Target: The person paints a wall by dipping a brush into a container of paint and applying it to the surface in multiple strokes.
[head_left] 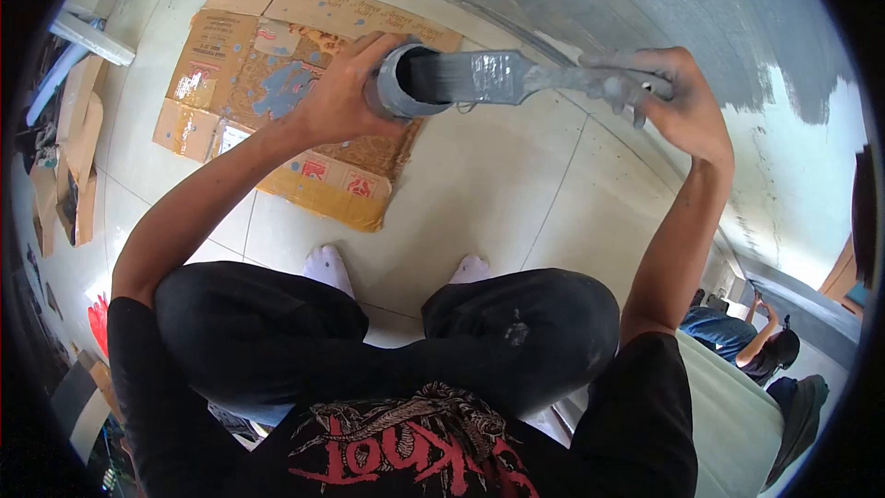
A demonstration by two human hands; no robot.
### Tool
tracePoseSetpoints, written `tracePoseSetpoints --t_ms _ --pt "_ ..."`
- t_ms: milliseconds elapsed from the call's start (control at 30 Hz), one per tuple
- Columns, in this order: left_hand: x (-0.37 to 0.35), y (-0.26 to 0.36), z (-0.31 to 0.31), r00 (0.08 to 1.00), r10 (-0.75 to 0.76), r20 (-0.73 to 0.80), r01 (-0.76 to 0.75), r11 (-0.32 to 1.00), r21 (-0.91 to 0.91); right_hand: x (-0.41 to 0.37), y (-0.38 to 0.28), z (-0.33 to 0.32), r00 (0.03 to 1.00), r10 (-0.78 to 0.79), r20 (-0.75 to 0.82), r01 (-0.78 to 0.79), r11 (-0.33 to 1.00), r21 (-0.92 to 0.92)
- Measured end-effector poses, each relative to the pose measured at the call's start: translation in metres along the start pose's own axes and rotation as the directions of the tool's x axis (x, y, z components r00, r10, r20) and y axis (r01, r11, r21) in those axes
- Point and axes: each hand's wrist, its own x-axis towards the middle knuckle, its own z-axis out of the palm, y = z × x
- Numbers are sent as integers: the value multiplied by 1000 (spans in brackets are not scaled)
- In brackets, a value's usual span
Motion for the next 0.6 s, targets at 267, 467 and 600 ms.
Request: tracePoseSetpoints --t_ms 267,467,600 --pt "3 11 28 996 90 26 -91 995 36 -53 2 30 1000 7 26 5 889 -457" --pt "5 17 45 993 15 114 -16 1000 6 -73 36 72 997 54 -52 -71 904 -422" --pt "7 19 51 997 -15 81 20 998 -56 -85 49 66 987 3 -160 -53 950 -307"
